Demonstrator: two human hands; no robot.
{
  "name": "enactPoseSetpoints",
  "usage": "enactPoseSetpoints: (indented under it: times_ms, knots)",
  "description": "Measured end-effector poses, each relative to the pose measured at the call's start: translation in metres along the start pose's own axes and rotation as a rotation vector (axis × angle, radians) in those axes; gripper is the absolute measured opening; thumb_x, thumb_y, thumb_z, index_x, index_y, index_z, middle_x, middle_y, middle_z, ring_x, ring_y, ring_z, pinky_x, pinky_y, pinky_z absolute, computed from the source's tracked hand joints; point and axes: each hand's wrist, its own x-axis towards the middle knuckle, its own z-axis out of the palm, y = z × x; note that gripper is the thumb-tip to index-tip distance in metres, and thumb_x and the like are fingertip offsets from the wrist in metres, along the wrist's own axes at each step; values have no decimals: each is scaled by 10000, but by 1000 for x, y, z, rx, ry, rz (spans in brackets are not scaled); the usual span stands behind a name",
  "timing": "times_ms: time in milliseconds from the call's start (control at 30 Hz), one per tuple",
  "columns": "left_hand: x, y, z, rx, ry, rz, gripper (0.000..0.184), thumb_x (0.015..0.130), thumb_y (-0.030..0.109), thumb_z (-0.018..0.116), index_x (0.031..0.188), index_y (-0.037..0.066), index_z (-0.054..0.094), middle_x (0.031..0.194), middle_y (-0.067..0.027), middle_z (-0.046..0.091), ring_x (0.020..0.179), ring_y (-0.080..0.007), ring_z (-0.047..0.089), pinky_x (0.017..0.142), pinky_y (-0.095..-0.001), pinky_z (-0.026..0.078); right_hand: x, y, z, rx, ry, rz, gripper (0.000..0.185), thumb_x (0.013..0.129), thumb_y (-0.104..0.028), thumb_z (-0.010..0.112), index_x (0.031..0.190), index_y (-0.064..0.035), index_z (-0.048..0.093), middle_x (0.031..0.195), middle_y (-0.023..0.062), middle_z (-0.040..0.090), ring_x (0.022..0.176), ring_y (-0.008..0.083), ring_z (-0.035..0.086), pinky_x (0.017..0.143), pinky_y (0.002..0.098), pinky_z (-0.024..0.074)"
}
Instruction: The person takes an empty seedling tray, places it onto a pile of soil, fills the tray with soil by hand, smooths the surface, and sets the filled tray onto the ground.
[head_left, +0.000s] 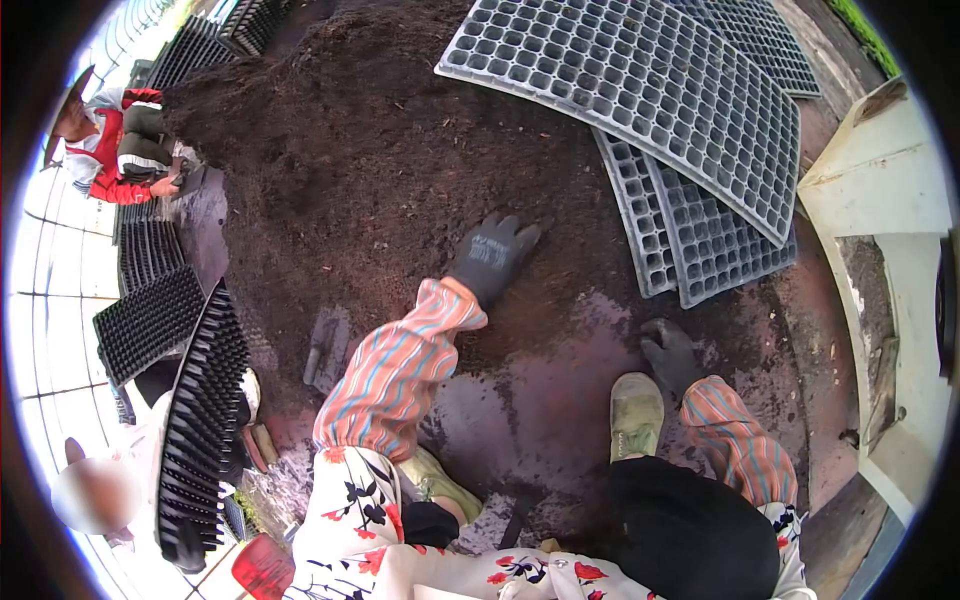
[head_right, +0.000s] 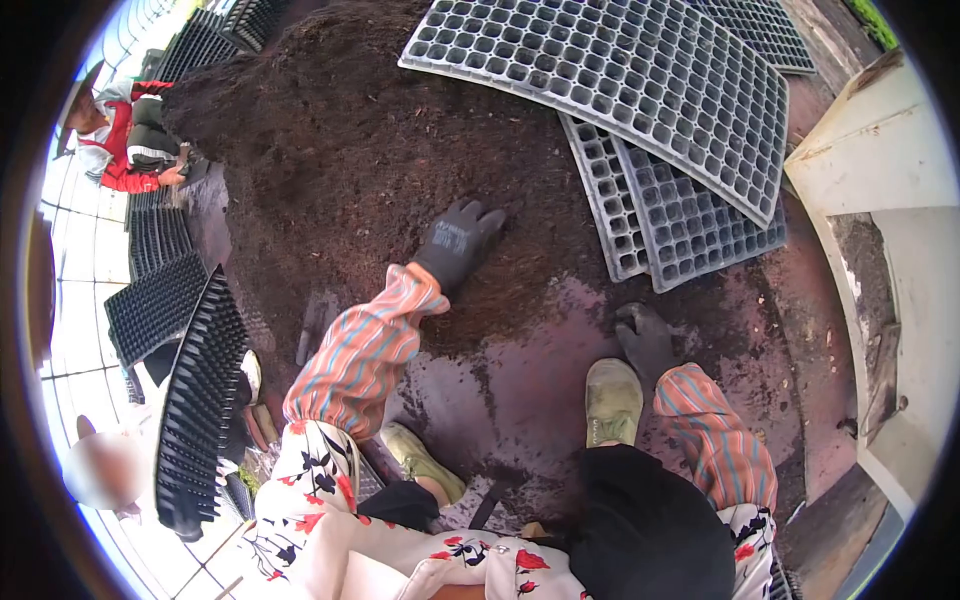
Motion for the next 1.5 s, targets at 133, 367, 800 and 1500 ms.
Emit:
enactPoseSetpoints:
  times_ms: [133,367,800,1500]
  knots:
    - [-40,-9,17,-261,83,-167,259,793,253,612,987,84,596,895,-131,609,832,-292,593,684,-390,476,0,-3,-1,-59,-8,-30,253,753,-135,574,973,-11,585,933,157,594,904,274,578,808,355,447]
    - [-98,-33,-18,-648,359,-897,288,831,310,596,979,63,615,792,-118,649,710,-251,618,657,-355,471,-7,-21,-5,72,-4,84,337,760,-141,579,1065,-3,544,1004,186,578,976,318,551,868,383,421]
    - [-114,-68,57,-1062,576,-1109,789,780,369,684,1342,-21,290,1310,-193,375,1192,-271,397,971,-356,346,33,-50,8,-17,312,-53,587,778,-129,601,1289,4,345,1207,201,449,1085,352,469,944,397,373]
    - [110,150,45,244,549,163,231,708,194,543,882,103,664,1011,-78,585,1047,-250,481,907,-548,310,8,-145,-95,1269,170,-108,455,876,-94,495,1297,-67,326,1219,138,496,1048,237,550,858,375,481]
